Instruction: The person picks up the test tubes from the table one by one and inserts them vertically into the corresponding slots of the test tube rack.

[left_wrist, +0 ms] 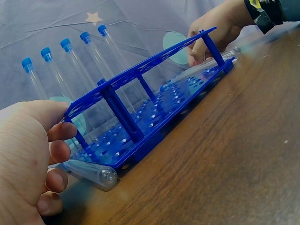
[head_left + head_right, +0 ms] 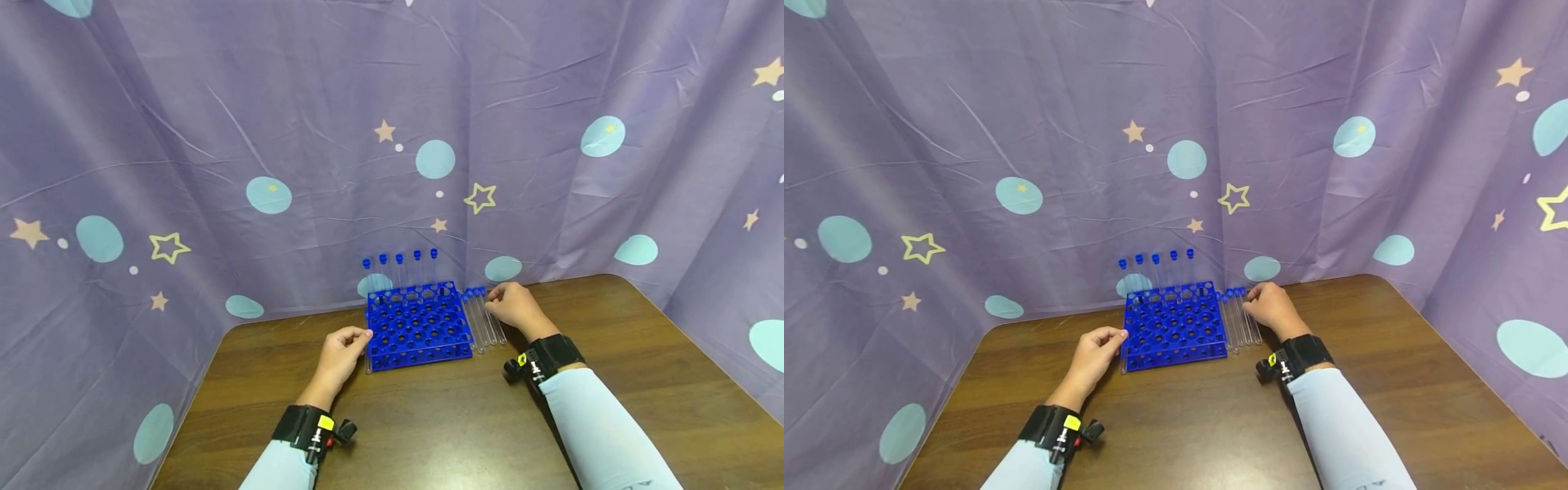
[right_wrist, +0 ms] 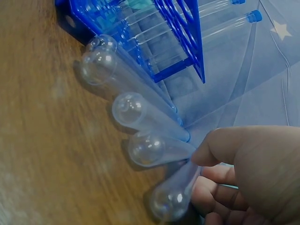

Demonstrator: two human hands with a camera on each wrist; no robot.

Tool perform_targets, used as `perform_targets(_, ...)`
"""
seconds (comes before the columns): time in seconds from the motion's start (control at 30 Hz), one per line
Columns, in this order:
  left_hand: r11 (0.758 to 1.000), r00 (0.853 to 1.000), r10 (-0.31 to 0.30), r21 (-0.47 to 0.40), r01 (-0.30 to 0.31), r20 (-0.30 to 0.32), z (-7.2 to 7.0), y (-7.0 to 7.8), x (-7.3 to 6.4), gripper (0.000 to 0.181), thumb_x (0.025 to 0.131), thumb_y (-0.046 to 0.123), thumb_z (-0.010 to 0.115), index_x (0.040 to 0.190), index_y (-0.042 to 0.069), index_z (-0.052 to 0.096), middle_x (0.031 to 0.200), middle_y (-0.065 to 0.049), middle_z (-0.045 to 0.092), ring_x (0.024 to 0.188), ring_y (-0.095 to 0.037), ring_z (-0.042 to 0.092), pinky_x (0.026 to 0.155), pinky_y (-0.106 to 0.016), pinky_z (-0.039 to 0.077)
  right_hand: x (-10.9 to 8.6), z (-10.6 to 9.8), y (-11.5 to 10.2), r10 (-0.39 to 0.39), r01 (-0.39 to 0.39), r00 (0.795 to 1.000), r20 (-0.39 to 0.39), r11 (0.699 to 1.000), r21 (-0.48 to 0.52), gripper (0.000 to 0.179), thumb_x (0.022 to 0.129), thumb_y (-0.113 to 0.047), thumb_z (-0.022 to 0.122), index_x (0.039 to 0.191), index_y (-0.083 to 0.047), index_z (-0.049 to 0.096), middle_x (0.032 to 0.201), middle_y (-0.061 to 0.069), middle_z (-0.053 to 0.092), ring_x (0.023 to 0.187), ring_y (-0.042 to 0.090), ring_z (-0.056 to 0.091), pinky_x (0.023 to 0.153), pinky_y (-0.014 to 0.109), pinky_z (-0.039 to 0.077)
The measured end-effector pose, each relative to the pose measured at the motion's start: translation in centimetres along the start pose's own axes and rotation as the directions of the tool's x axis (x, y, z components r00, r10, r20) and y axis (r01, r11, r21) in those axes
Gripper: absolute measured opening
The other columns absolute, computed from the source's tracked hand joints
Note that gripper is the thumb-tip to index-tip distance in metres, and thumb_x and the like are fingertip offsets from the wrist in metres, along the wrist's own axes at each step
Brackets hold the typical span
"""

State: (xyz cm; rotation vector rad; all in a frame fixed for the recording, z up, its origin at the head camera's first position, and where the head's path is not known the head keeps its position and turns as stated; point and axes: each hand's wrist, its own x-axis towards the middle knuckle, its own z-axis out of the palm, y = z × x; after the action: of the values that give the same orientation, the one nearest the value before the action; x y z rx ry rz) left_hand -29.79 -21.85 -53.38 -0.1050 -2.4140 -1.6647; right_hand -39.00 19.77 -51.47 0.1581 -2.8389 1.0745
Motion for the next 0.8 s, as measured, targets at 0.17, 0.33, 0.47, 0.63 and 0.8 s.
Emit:
perform_targets(0.17, 1.000, 1.000, 0.006, -0.001, -0.006, -0.002, 0.0, 0.0, 0.1, 0.020, 0.106, 0.020, 0.081, 0.103, 0.001, 0.086, 0.074, 0.009, 0.061, 0.073, -0.007, 0.057, 0.069, -0.023, 0.047, 1.7, 1.0, 2.4, -0.022, 0.022, 1.000, -0.019, 1.000, -0.008, 0.025, 0.087, -0.025, 0.078, 0.099, -0.003, 0.082, 0.086, 0.008, 0.076, 0.081, 0.027, 0.068, 0.077, 0.041, 0.057)
perform_targets(0.33, 1.000, 1.000, 0.002, 0.007, -0.002, 0.001, 0.0, 0.1, 0.0, 0.020, 0.107, 0.020, 0.080, 0.105, 0.001, 0.087, 0.075, 0.008, 0.062, 0.074, -0.008, 0.057, 0.069, -0.024, 0.048, 3.0, 1.8, 3.8, 0.004, -0.005, 1.000, -0.019, 0.998, -0.056, 0.025, 0.085, -0.028, 0.082, 0.097, -0.006, 0.083, 0.089, 0.009, 0.078, 0.082, 0.029, 0.070, 0.076, 0.044, 0.058)
perform_targets(0.47, 1.000, 1.000, -0.004, -0.001, 0.004, 0.003, 0.0, 0.2, 0.0, 0.019, 0.107, 0.019, 0.081, 0.104, 0.002, 0.087, 0.076, 0.007, 0.063, 0.074, -0.009, 0.058, 0.069, -0.024, 0.048, 2.2, 1.3, 3.2, -0.015, 0.014, 1.000, -0.020, 0.998, -0.058, 0.024, 0.086, -0.031, 0.085, 0.093, -0.009, 0.084, 0.094, 0.009, 0.082, 0.085, 0.029, 0.072, 0.080, 0.045, 0.061)
perform_targets(0.63, 1.000, 1.000, -0.010, -0.014, 0.010, 0.009, 0.0, 0.1, 0.0, 0.019, 0.107, 0.020, 0.081, 0.103, 0.002, 0.086, 0.074, 0.006, 0.062, 0.072, -0.009, 0.058, 0.068, -0.024, 0.048, 0.0, -0.2, 0.4, 0.018, -0.018, 1.000, 0.005, 0.997, -0.076, 0.021, 0.087, -0.028, 0.083, 0.093, -0.008, 0.082, 0.098, 0.010, 0.082, 0.089, 0.029, 0.073, 0.087, 0.050, 0.063)
perform_targets(0.8, 1.000, 1.000, 0.001, -0.009, 0.000, 0.001, 0.0, 0.0, 0.0, 0.021, 0.107, 0.020, 0.081, 0.103, 0.000, 0.086, 0.074, 0.008, 0.062, 0.071, -0.008, 0.057, 0.067, -0.023, 0.048, -1.0, -0.6, -1.0, 0.082, -0.077, 0.996, 0.029, 0.989, -0.129, 0.020, 0.090, -0.025, 0.083, 0.098, -0.006, 0.081, 0.105, 0.012, 0.081, 0.092, 0.031, 0.072, 0.088, 0.052, 0.061)
